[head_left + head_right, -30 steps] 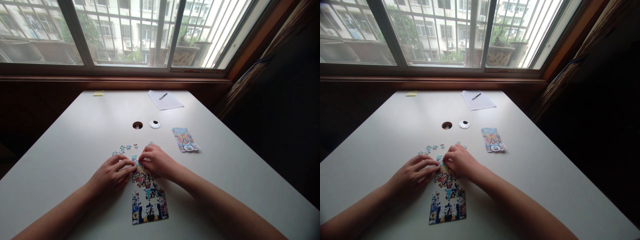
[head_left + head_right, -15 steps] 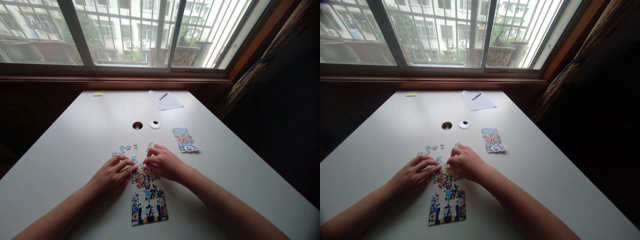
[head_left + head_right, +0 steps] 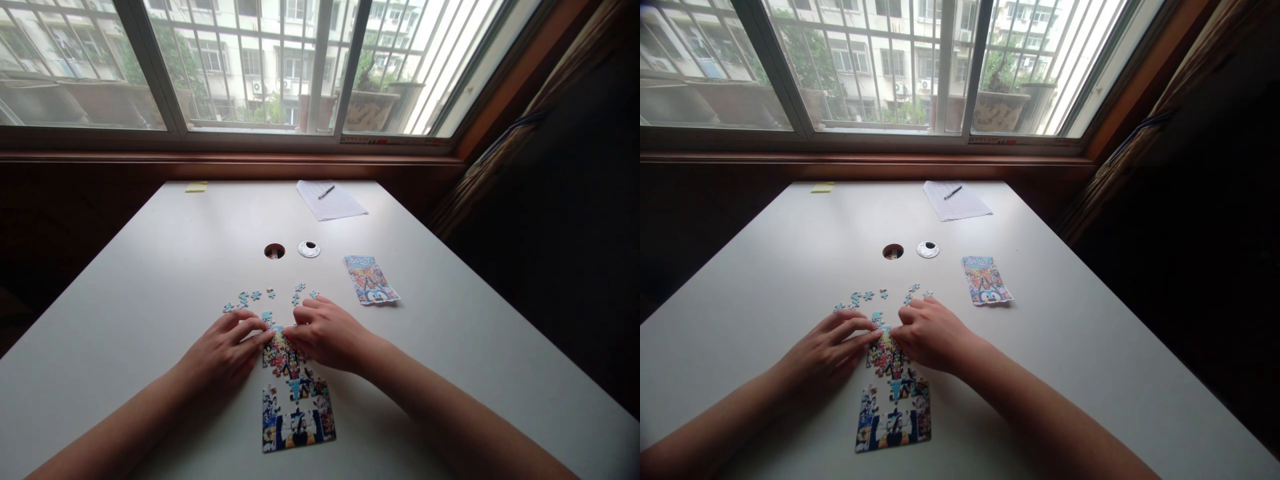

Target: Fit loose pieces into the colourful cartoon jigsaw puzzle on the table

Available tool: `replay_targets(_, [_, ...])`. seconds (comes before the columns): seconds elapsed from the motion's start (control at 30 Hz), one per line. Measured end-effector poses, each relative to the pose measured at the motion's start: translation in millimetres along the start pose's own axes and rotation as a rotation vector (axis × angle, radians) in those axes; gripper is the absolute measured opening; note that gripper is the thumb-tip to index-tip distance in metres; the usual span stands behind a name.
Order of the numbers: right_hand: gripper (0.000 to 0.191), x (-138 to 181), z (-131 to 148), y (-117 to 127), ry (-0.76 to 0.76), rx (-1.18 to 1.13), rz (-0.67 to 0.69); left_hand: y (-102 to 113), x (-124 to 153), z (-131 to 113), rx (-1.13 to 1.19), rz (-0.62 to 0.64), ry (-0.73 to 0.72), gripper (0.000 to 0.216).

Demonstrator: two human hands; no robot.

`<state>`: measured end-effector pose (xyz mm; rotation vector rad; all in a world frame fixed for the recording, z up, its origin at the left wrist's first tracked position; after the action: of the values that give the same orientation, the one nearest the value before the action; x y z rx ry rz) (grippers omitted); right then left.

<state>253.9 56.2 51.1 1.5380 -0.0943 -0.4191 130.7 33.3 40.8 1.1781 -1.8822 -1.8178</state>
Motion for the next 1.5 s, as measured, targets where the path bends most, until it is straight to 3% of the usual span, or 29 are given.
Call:
replay_targets(0.47, [0.017,0.4,5.4,1.0,0.003,0.064,0.045,-2.4,1.4,2.3,0.033,0.011,0.003,0.054])
replay_targets(1.5, [0.019,1.4,3.2,-2.1,-0.002,0.021,0.047,-2.8,2.4,2.4,0.014,0.011,0.011,0.049])
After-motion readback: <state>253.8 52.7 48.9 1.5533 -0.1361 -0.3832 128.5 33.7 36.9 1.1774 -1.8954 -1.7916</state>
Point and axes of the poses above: each hand's wrist, its own x-axis away from the middle knuckle, its own y-axis out of the back of the hand, z = x × y, the point moved 9 cm from there along -x, towards the middle knuckle, and after that the axes turned 13 degrees about y, right-handed, at the moved point
